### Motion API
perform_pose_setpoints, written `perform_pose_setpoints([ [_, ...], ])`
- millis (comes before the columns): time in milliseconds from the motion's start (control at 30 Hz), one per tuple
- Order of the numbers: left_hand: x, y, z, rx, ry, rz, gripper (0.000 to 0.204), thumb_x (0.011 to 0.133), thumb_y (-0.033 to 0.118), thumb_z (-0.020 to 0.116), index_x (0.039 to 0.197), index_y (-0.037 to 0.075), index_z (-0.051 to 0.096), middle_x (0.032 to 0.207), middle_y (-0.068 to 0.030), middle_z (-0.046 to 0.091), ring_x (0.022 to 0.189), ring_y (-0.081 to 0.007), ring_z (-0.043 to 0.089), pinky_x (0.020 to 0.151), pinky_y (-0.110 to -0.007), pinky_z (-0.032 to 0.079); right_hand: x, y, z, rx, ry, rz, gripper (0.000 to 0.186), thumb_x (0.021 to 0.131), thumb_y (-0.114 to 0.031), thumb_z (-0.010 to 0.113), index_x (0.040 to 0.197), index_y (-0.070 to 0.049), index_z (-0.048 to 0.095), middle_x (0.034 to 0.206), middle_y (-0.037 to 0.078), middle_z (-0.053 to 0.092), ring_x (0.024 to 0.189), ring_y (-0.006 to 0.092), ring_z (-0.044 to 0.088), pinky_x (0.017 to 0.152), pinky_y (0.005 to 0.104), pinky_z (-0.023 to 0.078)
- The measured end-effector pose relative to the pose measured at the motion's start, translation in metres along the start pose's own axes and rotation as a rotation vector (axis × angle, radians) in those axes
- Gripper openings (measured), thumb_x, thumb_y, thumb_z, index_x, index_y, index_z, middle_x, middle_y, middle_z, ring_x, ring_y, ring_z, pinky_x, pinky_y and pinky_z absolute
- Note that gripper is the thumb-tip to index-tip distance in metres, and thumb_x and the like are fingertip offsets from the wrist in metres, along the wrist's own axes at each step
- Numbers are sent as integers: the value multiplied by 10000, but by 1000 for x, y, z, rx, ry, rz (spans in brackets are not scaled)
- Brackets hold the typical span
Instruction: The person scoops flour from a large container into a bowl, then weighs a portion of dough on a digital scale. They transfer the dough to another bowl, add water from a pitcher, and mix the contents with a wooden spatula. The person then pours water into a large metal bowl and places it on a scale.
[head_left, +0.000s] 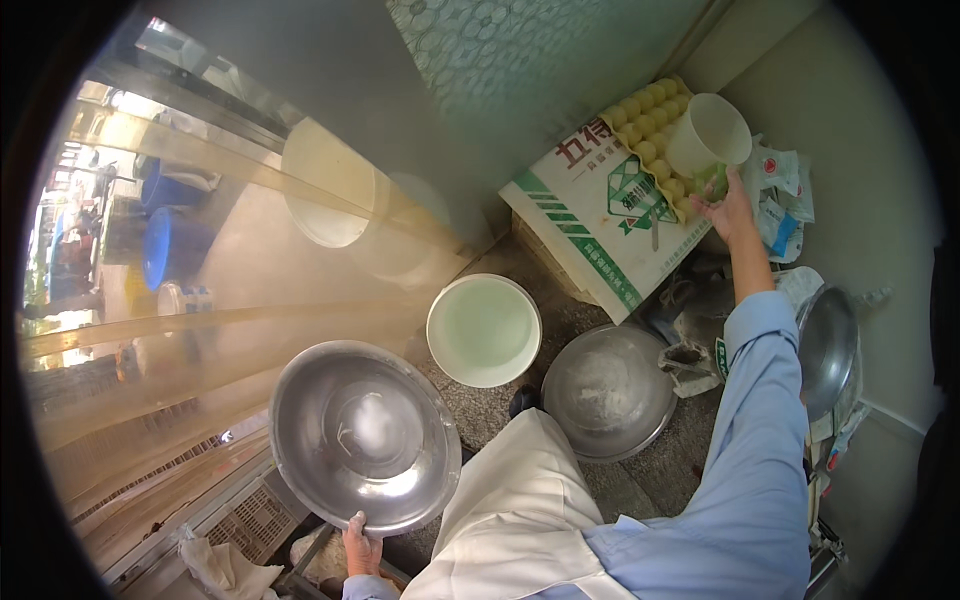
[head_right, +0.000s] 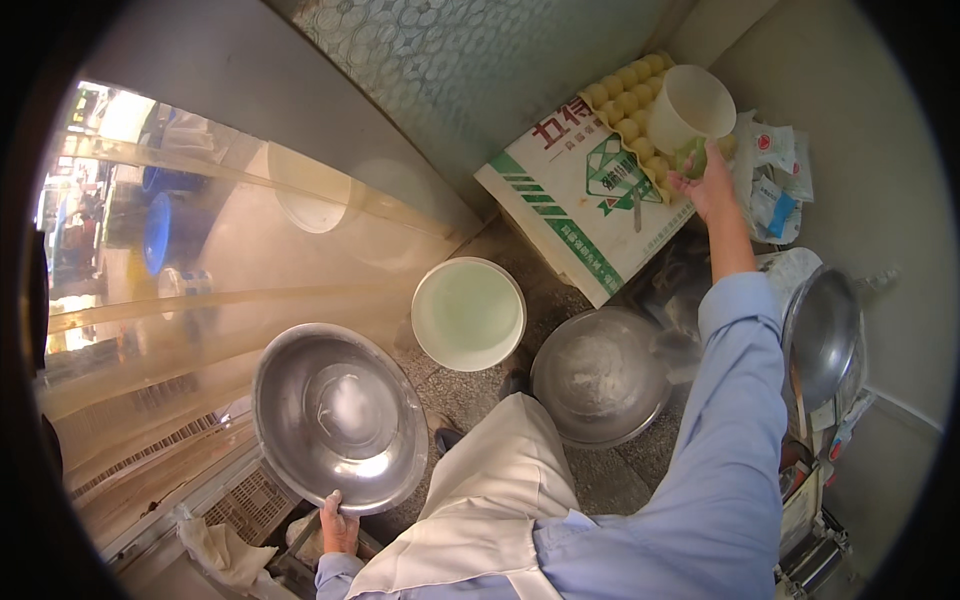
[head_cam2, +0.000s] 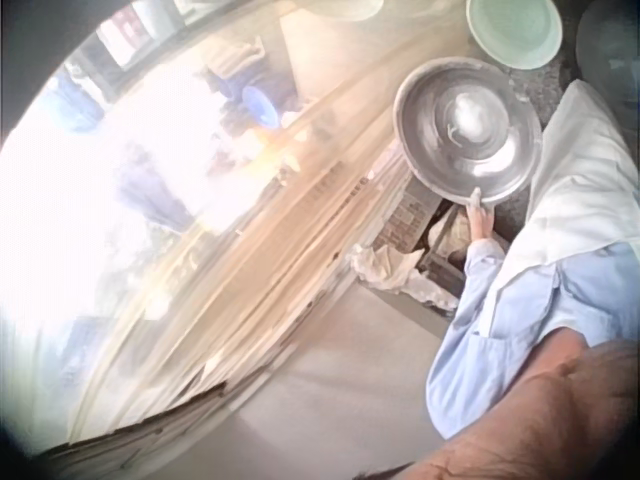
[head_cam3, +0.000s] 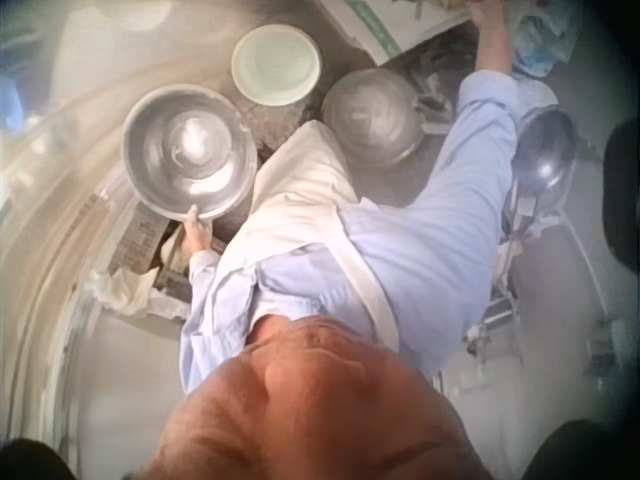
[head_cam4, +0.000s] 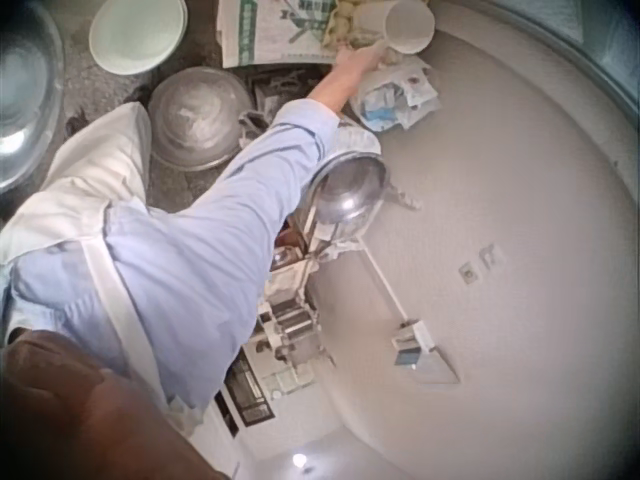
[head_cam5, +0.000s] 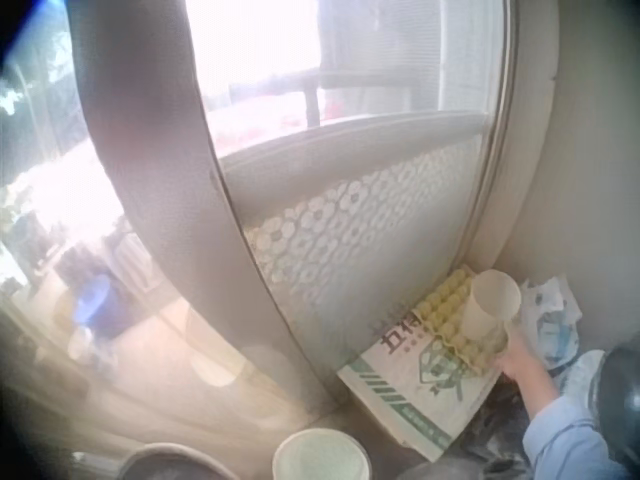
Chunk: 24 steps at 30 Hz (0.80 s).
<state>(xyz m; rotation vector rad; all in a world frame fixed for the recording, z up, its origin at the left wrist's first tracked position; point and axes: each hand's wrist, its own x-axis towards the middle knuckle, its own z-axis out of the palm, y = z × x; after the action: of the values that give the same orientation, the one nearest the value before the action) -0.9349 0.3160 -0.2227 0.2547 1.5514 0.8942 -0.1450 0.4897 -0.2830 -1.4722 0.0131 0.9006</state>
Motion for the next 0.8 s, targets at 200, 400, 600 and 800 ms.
perform_pose_setpoints([
  [200,28,-11,-25,-18,-67,-32,367,809,57,543,1170,12,494,1067,-58,555,988,-202,551,911,-386,434,-121,20,11,-142,-182,4,352,897,-415,544,885,-66,498,771,54,498,724,238,591,713,403,525],
  [400,56,-28,-65,-19,-41,-131,444,812,45,538,1246,33,445,1153,-74,524,1057,-221,521,942,-386,420,-257,104,37,-241,-334,146,426,921,-364,499,1106,19,522,915,109,598,880,291,629,818,430,513],
  [600,65,-43,-103,-3,-38,-125,516,803,27,537,1298,40,390,1208,-83,495,1102,-229,499,968,-389,401,-260,250,71,-682,-396,410,370,871,-436,582,931,-71,582,762,-13,496,801,159,559,759,297,463],
  [800,104,-75,-127,41,24,-174,492,802,31,539,1277,35,410,1198,-75,505,1086,-230,514,968,-384,415,-192,416,126,-1394,-431,73,452,848,-432,571,1033,-23,628,1073,117,610,1077,285,524,917,430,400],
])
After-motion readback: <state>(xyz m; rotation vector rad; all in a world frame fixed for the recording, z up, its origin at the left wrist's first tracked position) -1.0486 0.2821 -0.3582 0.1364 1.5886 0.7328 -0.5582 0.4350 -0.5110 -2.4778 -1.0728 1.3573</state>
